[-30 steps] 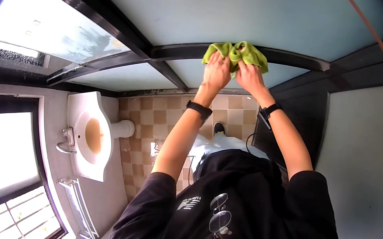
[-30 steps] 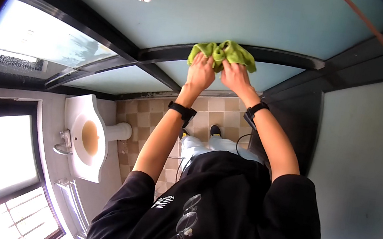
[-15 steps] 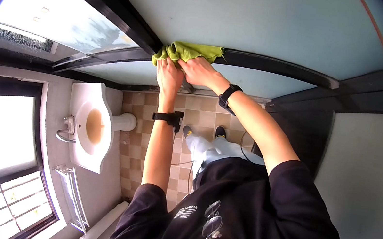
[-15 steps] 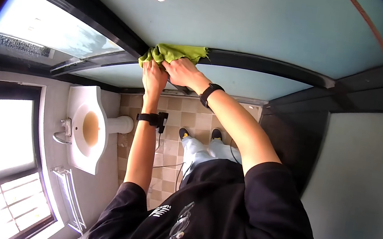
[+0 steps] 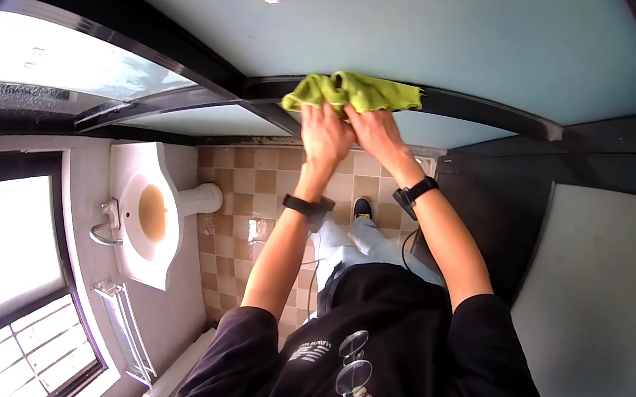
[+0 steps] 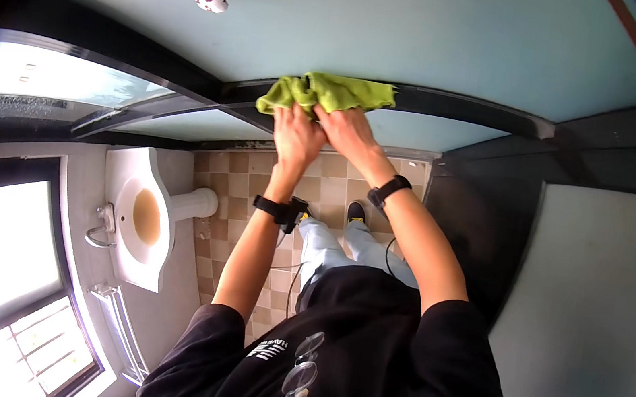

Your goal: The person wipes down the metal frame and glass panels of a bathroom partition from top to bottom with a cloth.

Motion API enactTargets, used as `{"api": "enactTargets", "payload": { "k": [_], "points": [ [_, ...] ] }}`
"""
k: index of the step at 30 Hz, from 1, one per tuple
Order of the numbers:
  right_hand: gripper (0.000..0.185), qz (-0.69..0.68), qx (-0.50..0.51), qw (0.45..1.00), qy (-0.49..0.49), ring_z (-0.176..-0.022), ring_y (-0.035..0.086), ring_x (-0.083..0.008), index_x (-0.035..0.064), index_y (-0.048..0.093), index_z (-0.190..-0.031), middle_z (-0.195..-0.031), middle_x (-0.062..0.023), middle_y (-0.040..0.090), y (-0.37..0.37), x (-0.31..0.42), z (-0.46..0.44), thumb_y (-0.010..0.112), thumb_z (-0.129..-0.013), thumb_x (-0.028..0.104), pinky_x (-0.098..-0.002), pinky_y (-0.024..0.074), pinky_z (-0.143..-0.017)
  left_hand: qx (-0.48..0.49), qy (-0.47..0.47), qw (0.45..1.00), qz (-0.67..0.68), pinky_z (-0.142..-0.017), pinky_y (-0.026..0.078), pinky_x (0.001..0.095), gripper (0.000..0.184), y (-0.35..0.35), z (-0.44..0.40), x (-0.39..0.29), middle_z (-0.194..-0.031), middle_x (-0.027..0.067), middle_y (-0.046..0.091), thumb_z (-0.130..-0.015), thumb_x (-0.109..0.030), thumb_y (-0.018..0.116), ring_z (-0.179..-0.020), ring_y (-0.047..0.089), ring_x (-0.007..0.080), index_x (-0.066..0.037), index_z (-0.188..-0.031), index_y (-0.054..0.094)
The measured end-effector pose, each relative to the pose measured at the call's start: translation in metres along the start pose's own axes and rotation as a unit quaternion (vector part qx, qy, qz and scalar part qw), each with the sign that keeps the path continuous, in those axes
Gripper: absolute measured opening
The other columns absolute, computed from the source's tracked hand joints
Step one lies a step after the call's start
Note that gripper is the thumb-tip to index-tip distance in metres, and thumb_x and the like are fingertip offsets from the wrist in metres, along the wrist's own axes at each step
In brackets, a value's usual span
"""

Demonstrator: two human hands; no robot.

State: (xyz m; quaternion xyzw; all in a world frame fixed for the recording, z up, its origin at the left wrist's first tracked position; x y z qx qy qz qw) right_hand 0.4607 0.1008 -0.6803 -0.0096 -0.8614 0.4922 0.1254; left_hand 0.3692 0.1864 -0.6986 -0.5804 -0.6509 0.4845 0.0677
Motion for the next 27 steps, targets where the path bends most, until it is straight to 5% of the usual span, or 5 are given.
{"api": "enactTargets", "payload": {
  "k": [9,16,27],
  "points": [
    [0.048,0.116,-0.020,0.977,0.177,-0.114,0.056,-0.0401,-0.0025,0.058,-0.123,-0.131,-0.0229,0.053,-0.082,-0.071,0.087,0.061,-0.075,-0.002,-0.0463,0.0496,-0.090,0.147,0.150,0.969,0.129,-0.113,0.031,0.0493,0.051,0.052,-0.006,-0.105,-0.118,0.0275,0.056,-0.067,-0.010,0.061,-0.120,0.049,0.0442,0.006,-0.115,0.059],
    [0.053,0.118,-0.085,0.967,0.208,-0.115,0.056,-0.0414,-0.0049,0.057,-0.123,-0.127,-0.0232,0.056,-0.079,-0.067,0.082,0.064,-0.071,-0.001,-0.0490,0.0465,-0.094,0.119,0.187,0.964,0.145,-0.105,0.040,0.0443,0.043,0.050,-0.015,-0.103,-0.118,0.0248,0.058,-0.072,-0.005,0.057,-0.118,0.052,0.0404,0.002,-0.114,0.061],
    [0.056,0.031,-0.070,0.996,0.052,-0.116,0.054,-0.0420,-0.0051,0.055,-0.124,-0.126,-0.0251,0.055,-0.003,0.018,0.008,0.061,-0.068,0.001,-0.0482,0.0442,-0.097,0.070,0.095,0.991,-0.063,-0.100,0.044,0.0458,0.034,-0.016,-0.002,0.014,-0.109,0.0268,0.061,-0.077,-0.005,0.053,-0.108,0.058,0.0416,0.007,-0.108,0.063]
  ]
}}
Point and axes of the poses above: each hand's wrist, its own z-axis away from the middle knuckle, its own y-axis out of the palm, x = y × z, the point moved 1 cm from there along -z, towards the middle knuckle
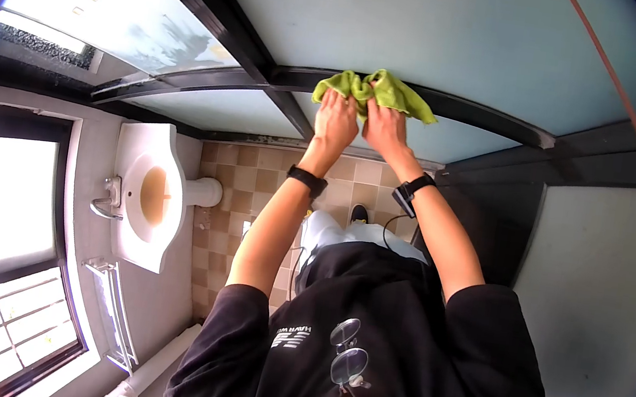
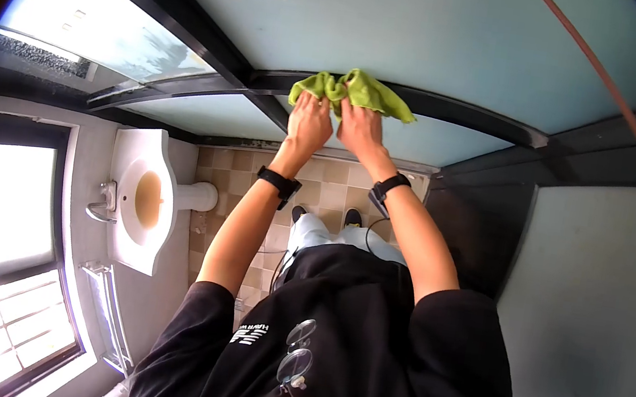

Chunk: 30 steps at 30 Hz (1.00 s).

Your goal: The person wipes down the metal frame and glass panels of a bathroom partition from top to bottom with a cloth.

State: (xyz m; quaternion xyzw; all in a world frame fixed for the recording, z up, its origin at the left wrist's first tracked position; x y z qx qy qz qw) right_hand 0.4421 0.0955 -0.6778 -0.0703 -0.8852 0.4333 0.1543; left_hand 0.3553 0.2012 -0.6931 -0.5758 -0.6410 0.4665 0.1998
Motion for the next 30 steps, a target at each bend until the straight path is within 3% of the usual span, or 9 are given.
{"api": "enactTargets", "payload": {
  "k": [6,8,12,15,16,18,25,28,30],
  "points": [
    [0.056,-0.035,0.036,0.999,-0.013,-0.108,0.056,-0.0412,-0.0029,0.055,-0.121,-0.119,-0.0250,0.056,0.031,0.057,-0.035,0.063,-0.067,0.005,-0.0477,0.0460,-0.092,0.084,-0.070,0.991,-0.071,-0.102,0.041,0.0471,0.042,-0.038,0.007,0.066,-0.115,0.0298,0.059,-0.079,-0.010,0.055,-0.112,0.055,0.0439,0.009,-0.117,0.059],
    [0.055,-0.068,0.133,0.988,0.030,-0.105,0.057,-0.0408,-0.0023,0.055,-0.121,-0.116,-0.0246,0.057,0.042,0.070,-0.043,0.065,-0.067,0.007,-0.0472,0.0475,-0.089,0.095,-0.058,0.993,-0.046,-0.102,0.041,0.0471,0.045,-0.044,0.009,0.079,-0.115,0.0276,0.060,-0.079,-0.010,0.056,-0.113,0.055,0.0420,0.008,-0.121,0.057],
    [0.064,-0.038,0.069,0.997,0.006,-0.114,0.054,-0.0399,-0.0025,0.053,-0.126,-0.123,-0.0251,0.056,0.047,0.080,-0.043,0.070,-0.067,0.015,-0.0448,0.0475,-0.092,0.088,-0.029,0.994,-0.063,-0.108,0.036,0.0469,0.048,-0.044,0.015,0.080,-0.127,0.0273,0.055,-0.081,-0.010,0.055,-0.123,0.048,0.0423,0.010,-0.125,0.053],
    [0.071,-0.014,0.081,0.996,0.017,-0.117,0.052,-0.0402,-0.0036,0.048,-0.132,-0.126,-0.0256,0.053,0.050,0.081,-0.037,0.070,-0.066,0.011,-0.0449,0.0463,-0.095,0.021,0.011,1.000,-0.010,-0.109,0.035,0.0465,0.056,-0.048,0.022,0.082,-0.138,0.0301,0.046,-0.078,-0.004,0.055,-0.129,0.044,0.0445,0.008,-0.133,0.048],
    [0.072,-0.007,0.066,0.998,0.018,-0.117,0.052,-0.0406,-0.0040,0.047,-0.133,-0.127,-0.0256,0.052,0.051,0.083,-0.035,0.070,-0.066,0.009,-0.0454,0.0458,-0.096,0.014,0.017,1.000,-0.009,-0.107,0.037,0.0467,0.052,-0.049,0.026,0.084,-0.131,0.0276,0.051,-0.080,-0.008,0.055,-0.124,0.046,0.0426,0.010,-0.129,0.050],
    [0.070,-0.025,0.042,0.999,0.019,-0.118,0.051,-0.0412,-0.0029,0.047,-0.135,-0.131,-0.0245,0.051,0.049,0.090,-0.034,0.067,-0.068,0.004,-0.0461,0.0450,-0.096,0.131,-0.026,0.990,0.036,-0.106,0.038,0.0456,0.053,-0.063,0.032,0.086,-0.130,0.0293,0.050,-0.080,-0.008,0.055,-0.124,0.047,0.0428,0.011,-0.129,0.050],
    [0.067,-0.035,0.028,0.997,0.058,-0.119,0.052,-0.0403,-0.0021,0.045,-0.137,-0.133,-0.0238,0.052,0.043,0.113,-0.010,0.061,-0.072,-0.002,-0.0463,0.0456,-0.097,0.080,0.059,0.995,0.006,-0.109,0.036,0.0428,0.068,-0.088,0.079,0.103,-0.137,0.0296,0.046,-0.077,-0.004,0.056,-0.129,0.044,0.0422,0.012,-0.140,0.036],
    [0.067,-0.032,-0.012,0.995,0.097,-0.109,0.059,-0.0421,-0.0016,0.044,-0.138,-0.126,-0.0243,0.057,0.045,0.109,0.008,0.058,-0.073,-0.007,-0.0447,0.0494,-0.093,0.132,-0.014,0.990,0.040,-0.107,0.039,0.0419,0.069,-0.101,0.105,0.130,-0.135,0.0301,0.048,-0.077,-0.003,0.055,-0.128,0.046,0.0426,0.012,-0.141,0.034],
    [0.066,-0.029,0.012,0.989,0.148,-0.107,0.059,-0.0424,-0.0003,0.045,-0.137,-0.126,-0.0249,0.057,0.044,0.105,0.023,0.058,-0.073,-0.007,-0.0450,0.0493,-0.093,0.127,-0.020,0.992,0.014,-0.098,0.048,0.0407,0.067,-0.100,0.119,0.160,-0.127,0.0298,0.053,-0.077,-0.001,0.055,-0.118,0.053,0.0426,0.011,-0.141,0.036]
  ]
}}
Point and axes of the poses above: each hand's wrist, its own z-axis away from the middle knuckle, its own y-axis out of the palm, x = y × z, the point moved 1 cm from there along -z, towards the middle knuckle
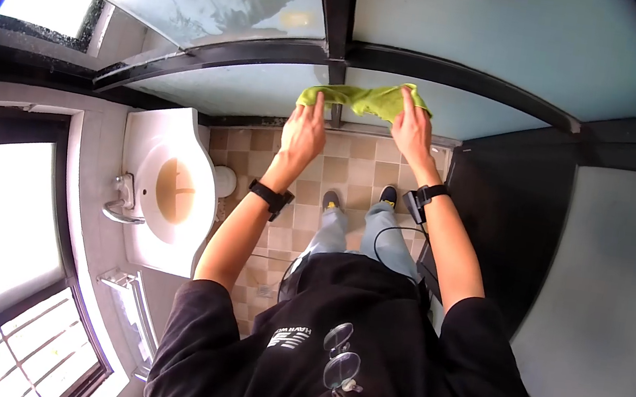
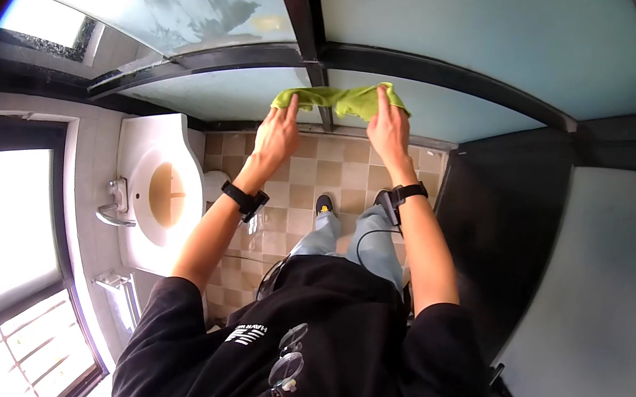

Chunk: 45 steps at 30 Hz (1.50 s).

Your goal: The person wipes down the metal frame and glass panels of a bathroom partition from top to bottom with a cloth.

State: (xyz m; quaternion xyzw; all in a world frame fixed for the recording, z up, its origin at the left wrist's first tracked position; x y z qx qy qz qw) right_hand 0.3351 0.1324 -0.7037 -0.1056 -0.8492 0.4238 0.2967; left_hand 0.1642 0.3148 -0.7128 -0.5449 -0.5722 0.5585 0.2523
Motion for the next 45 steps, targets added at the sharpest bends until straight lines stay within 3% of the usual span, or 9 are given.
{"api": "enactTargets", "payload": {
  "k": [7,13,17,24,26,31,36,38,45],
  "points": [
    [0.050,0.120,0.013,0.992,0.023,-0.097,0.061,-0.0376,0.0008,0.054,-0.129,-0.110,-0.0205,0.062,0.014,-0.015,0.023,0.062,-0.080,0.002,-0.0458,0.0502,-0.085,-0.037,-0.021,0.998,0.052,-0.068,0.053,0.0449,0.014,-0.001,0.004,0.065,-0.092,0.0193,0.061,-0.085,-0.003,0.054,-0.084,0.064,0.0359,-0.003,-0.097,0.048],
    [0.028,0.115,0.011,0.987,0.110,-0.085,0.064,-0.0341,0.0032,0.064,-0.112,-0.094,-0.0168,0.067,0.021,-0.013,0.032,0.066,-0.084,0.011,-0.0425,0.0519,-0.074,0.056,-0.081,0.994,0.043,-0.052,0.051,0.0513,0.019,0.000,0.005,0.063,-0.065,0.0246,0.061,-0.089,-0.007,0.052,-0.061,0.064,0.0420,-0.002,-0.104,0.042],
    [0.022,0.066,-0.005,0.985,0.157,-0.080,0.066,-0.0345,0.0065,0.067,-0.107,-0.087,-0.0170,0.068,0.022,-0.022,0.027,0.065,-0.086,0.012,-0.0414,0.0532,-0.070,0.007,-0.084,0.994,0.075,-0.050,0.050,0.0522,0.022,0.007,0.005,0.075,-0.060,0.0258,0.059,-0.089,-0.005,0.050,-0.058,0.062,0.0456,-0.002,-0.108,0.041],
    [0.037,-0.013,-0.140,0.990,0.011,-0.097,0.064,-0.0391,0.0034,0.058,-0.123,-0.108,-0.0211,0.065,0.005,0.020,-0.015,0.064,-0.087,0.007,-0.0433,0.0527,-0.082,-0.092,-0.083,0.965,0.232,-0.066,0.053,0.0456,0.023,-0.026,-0.013,0.068,-0.085,0.0275,0.064,-0.090,-0.001,0.052,-0.076,0.065,0.0444,0.003,-0.111,0.042],
    [0.048,0.024,-0.160,0.986,-0.052,-0.104,0.060,-0.0408,0.0006,0.051,-0.131,-0.118,-0.0221,0.060,0.005,0.037,-0.035,0.066,-0.086,0.006,-0.0441,0.0509,-0.087,-0.219,0.030,0.957,0.186,-0.075,0.052,0.0460,0.034,-0.034,-0.029,0.061,-0.098,0.0296,0.062,-0.088,-0.002,0.058,-0.085,0.062,0.0454,0.005,-0.119,0.044],
    [0.057,0.065,-0.061,0.995,-0.043,-0.112,0.054,-0.0401,-0.0012,0.049,-0.133,-0.122,-0.0220,0.056,0.032,0.049,-0.076,0.070,-0.083,0.015,-0.0445,0.0463,-0.095,-0.112,0.114,0.982,0.098,-0.105,0.039,0.0452,0.060,-0.039,-0.082,0.061,-0.112,0.0218,0.061,-0.087,-0.012,0.060,-0.111,0.055,0.0374,0.001,-0.142,0.039],
    [0.053,0.094,-0.072,0.992,-0.035,-0.123,0.047,-0.0435,-0.0034,0.051,-0.131,-0.130,-0.0233,0.053,0.068,0.065,-0.060,0.064,-0.081,0.011,-0.0545,0.0279,-0.113,-0.111,0.124,0.985,0.033,-0.110,0.031,0.0500,0.074,-0.004,-0.076,0.051,-0.119,0.0228,0.058,-0.079,-0.003,0.055,-0.115,0.051,0.0389,0.002,-0.148,0.029],
    [0.047,0.094,-0.070,0.993,-0.033,-0.118,0.050,-0.0455,-0.0054,0.054,-0.127,-0.110,-0.0278,0.060,0.078,0.074,-0.063,0.060,-0.083,0.008,-0.0549,0.0283,-0.113,-0.104,0.097,0.987,0.081,-0.111,0.030,0.0497,0.080,-0.001,-0.079,0.036,-0.118,0.0245,0.058,-0.074,0.000,0.054,-0.112,0.051,0.0391,0.006,-0.148,0.025],
    [0.050,0.091,-0.054,0.993,-0.050,-0.116,0.050,-0.0465,-0.0081,0.051,-0.130,-0.104,-0.0296,0.060,0.080,0.073,-0.060,0.057,-0.081,0.005,-0.0540,0.0293,-0.113,-0.130,0.067,0.980,0.135,-0.102,0.035,0.0506,0.090,0.008,-0.076,0.020,-0.108,0.0284,0.058,-0.069,0.005,0.054,-0.105,0.049,0.0474,0.010,-0.149,0.013]
  ]
}}
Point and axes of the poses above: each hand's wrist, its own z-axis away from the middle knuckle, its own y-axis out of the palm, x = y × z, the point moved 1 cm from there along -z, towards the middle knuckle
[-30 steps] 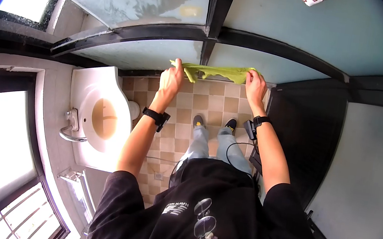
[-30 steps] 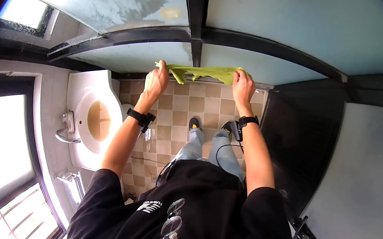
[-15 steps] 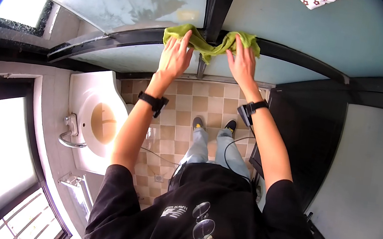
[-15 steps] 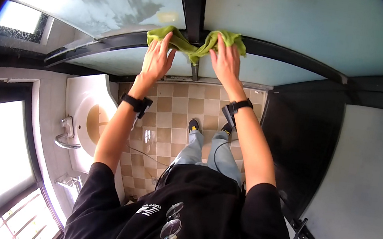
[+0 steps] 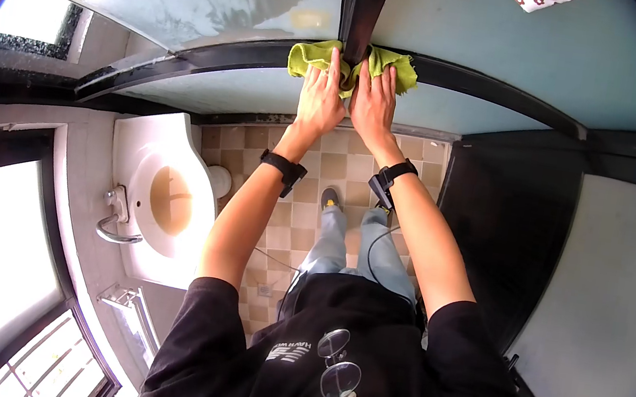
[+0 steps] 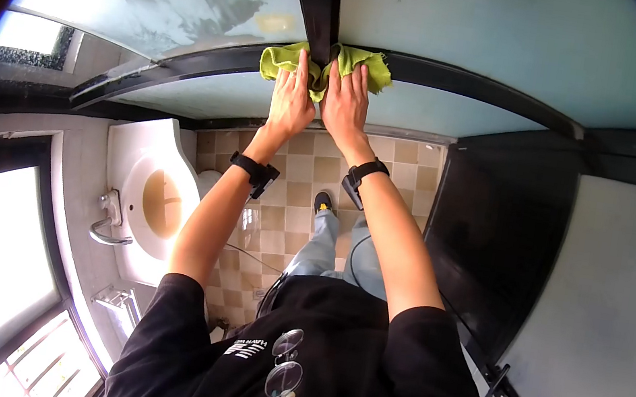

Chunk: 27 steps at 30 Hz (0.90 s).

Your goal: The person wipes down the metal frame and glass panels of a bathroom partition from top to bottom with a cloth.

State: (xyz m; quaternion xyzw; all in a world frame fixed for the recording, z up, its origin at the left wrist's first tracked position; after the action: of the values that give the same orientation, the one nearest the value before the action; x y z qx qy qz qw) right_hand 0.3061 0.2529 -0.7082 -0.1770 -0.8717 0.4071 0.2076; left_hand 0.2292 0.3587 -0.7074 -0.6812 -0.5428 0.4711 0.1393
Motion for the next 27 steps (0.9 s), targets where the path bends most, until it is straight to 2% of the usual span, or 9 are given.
{"api": "enactTargets", "payload": {
  "k": [6,11,17,19,21,23,24,25,27],
  "points": [
    [0.057,-0.005,0.010,1.000,0.014,-0.126,0.044,-0.0456,-0.0085,0.045,-0.135,-0.129,-0.0276,0.052,-0.007,0.010,0.009,0.058,-0.081,0.006,-0.0532,0.0314,-0.112,0.025,-0.027,0.999,0.014,-0.097,0.038,0.0495,0.093,0.000,0.002,-0.009,-0.104,0.0293,0.060,-0.068,0.004,0.056,-0.099,0.051,0.0474,0.012,-0.148,0.011],
    [0.063,-0.012,0.040,0.998,0.038,-0.131,0.038,-0.0453,-0.0101,0.040,-0.138,-0.134,-0.0277,0.047,-0.015,0.020,0.010,0.060,-0.080,0.006,-0.0533,0.0301,-0.113,0.030,-0.034,0.999,0.025,-0.096,0.040,0.0487,0.094,0.000,0.012,-0.015,-0.103,0.0305,0.061,-0.067,0.004,0.057,-0.096,0.052,0.0487,0.014,-0.148,0.010],
    [0.067,-0.046,0.076,0.996,0.004,-0.130,0.040,-0.0454,-0.0079,0.039,-0.140,-0.137,-0.0267,0.046,-0.015,0.021,0.030,0.060,-0.077,0.002,-0.0518,0.0303,-0.113,0.058,-0.015,0.995,0.074,-0.101,0.039,0.0484,0.093,-0.016,0.028,-0.019,-0.112,0.0327,0.058,-0.067,0.006,0.055,-0.109,0.052,0.0479,0.012,-0.148,0.010],
    [0.069,-0.085,0.096,0.992,0.009,-0.130,0.040,-0.0455,-0.0062,0.040,-0.140,-0.137,-0.0262,0.046,-0.016,0.025,0.036,0.060,-0.074,-0.001,-0.0502,0.0305,-0.114,0.119,-0.012,0.989,0.088,-0.103,0.038,0.0485,0.092,-0.026,0.037,-0.017,-0.118,0.0333,0.056,-0.068,0.007,0.053,-0.112,0.052,0.0470,0.010,-0.149,0.011],
    [0.072,-0.108,0.070,0.992,0.014,-0.128,0.043,-0.0456,-0.0029,0.042,-0.141,-0.136,-0.0262,0.047,-0.030,0.031,0.026,0.059,-0.071,-0.006,-0.0496,0.0337,-0.112,0.095,-0.022,0.991,0.092,-0.103,0.038,0.0491,0.090,-0.042,0.032,-0.021,-0.126,0.0339,0.052,-0.068,0.010,0.050,-0.114,0.051,0.0483,0.008,-0.150,0.012],
    [0.072,-0.133,-0.024,0.990,-0.050,-0.124,0.046,-0.0468,-0.0001,0.044,-0.140,-0.133,-0.0260,0.050,-0.046,0.034,0.007,0.059,-0.070,-0.009,-0.0507,0.0379,-0.109,-0.011,0.057,0.996,0.074,-0.104,0.038,0.0500,0.086,-0.061,0.021,-0.022,-0.133,0.0341,0.047,-0.070,0.011,0.048,-0.117,0.049,0.0489,0.007,-0.150,0.015],
    [0.072,-0.144,-0.070,0.985,-0.071,-0.121,0.049,-0.0482,0.0010,0.045,-0.139,-0.130,-0.0257,0.053,-0.057,0.037,-0.010,0.058,-0.070,-0.012,-0.0528,0.0410,-0.105,-0.017,0.050,0.994,0.095,-0.106,0.036,0.0504,0.084,-0.070,0.013,-0.024,-0.136,0.0340,0.045,-0.071,0.013,0.046,-0.121,0.047,0.0499,0.008,-0.149,0.016],
    [0.068,-0.156,-0.091,0.980,-0.087,-0.119,0.050,-0.0493,0.0002,0.046,-0.138,-0.128,-0.0254,0.054,-0.069,0.037,-0.025,0.058,-0.072,-0.010,-0.0547,0.0412,-0.104,-0.064,0.067,0.993,0.071,-0.106,0.038,0.0480,0.075,-0.085,-0.003,-0.032,-0.129,0.0321,0.051,-0.074,0.013,0.048,-0.122,0.049,0.0467,0.012,-0.145,0.024],
    [0.066,-0.128,-0.167,0.968,-0.137,-0.118,0.051,-0.0489,0.0002,0.047,-0.138,-0.127,-0.0249,0.055,-0.090,0.037,-0.060,0.059,-0.074,-0.007,-0.0553,0.0420,-0.103,-0.125,0.111,0.983,0.080,-0.103,0.041,0.0480,0.074,-0.101,-0.030,-0.036,-0.125,0.0317,0.053,-0.074,0.016,0.047,-0.116,0.052,0.0469,0.012,-0.145,0.024]
  ]
}}
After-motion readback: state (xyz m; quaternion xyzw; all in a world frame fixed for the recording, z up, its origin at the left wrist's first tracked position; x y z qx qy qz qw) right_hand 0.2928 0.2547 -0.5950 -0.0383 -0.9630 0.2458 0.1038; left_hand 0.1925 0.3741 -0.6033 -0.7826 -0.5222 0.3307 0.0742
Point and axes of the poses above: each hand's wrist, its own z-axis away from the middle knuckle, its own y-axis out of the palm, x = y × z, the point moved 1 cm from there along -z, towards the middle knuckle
